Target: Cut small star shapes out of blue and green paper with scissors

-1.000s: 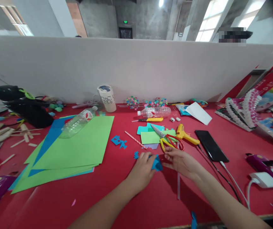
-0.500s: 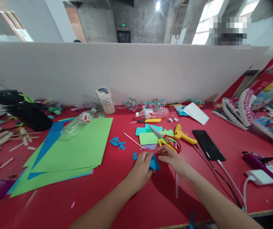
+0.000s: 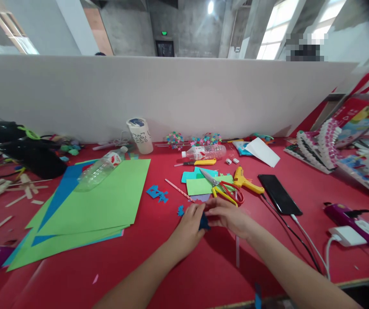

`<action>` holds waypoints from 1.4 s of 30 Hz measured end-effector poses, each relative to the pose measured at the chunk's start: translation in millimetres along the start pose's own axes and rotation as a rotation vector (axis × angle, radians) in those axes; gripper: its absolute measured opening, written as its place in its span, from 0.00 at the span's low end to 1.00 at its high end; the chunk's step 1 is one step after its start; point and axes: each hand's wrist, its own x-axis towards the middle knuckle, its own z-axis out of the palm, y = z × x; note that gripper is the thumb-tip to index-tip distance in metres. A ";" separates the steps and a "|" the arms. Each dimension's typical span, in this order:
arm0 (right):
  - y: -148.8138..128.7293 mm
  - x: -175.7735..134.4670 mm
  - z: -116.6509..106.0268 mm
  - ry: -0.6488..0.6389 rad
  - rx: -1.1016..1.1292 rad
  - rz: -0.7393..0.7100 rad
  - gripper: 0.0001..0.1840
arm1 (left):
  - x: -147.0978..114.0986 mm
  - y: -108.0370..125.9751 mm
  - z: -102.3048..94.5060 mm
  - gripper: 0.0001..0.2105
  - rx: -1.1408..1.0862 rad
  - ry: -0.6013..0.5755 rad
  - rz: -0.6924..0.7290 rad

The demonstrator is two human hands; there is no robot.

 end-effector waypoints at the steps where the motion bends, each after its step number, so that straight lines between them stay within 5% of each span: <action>1: 4.9 2.9 0.9 0.023 -0.056 -0.028 0.11 | -0.5 0.5 0.3 0.29 -0.018 0.012 -0.008; 6: 18.2 14.4 0.6 0.083 -0.305 -0.191 0.12 | -2.9 4.1 -4.0 0.34 -0.061 0.052 -0.030; 10: 6.1 15.6 -0.3 0.078 -0.346 -0.283 0.07 | 1.2 4.6 -17.8 0.31 -0.090 0.275 -0.052; 12: -3.4 15.7 1.7 0.077 -0.374 -0.305 0.04 | 5.3 4.0 -25.5 0.27 -0.279 0.351 -0.134; 15: -16.8 17.2 6.5 0.077 -0.471 -0.341 0.04 | 11.0 4.4 -34.9 0.19 -0.689 0.208 -0.230; 18: -27.9 20.5 3.0 0.095 -0.659 -0.366 0.03 | 14.4 7.4 -44.1 0.15 -0.822 0.082 -0.300; 23: -30.1 29.4 -32.2 0.355 -1.076 -0.323 0.10 | 17.6 18.1 -64.0 0.11 -0.822 0.171 -0.316; 29: -8.6 38.3 -50.0 0.452 -1.322 -0.232 0.17 | 20.5 22.4 -61.4 0.12 -0.942 0.240 -0.340; 36: -8.6 40.6 -54.8 0.551 -1.216 -0.213 0.17 | 18.8 -4.4 -44.7 0.11 -0.867 0.295 -0.360; 42: -23.5 30.6 -50.0 0.482 -0.816 -0.289 0.16 | 16.0 -12.7 -43.6 0.12 -0.813 0.282 -0.379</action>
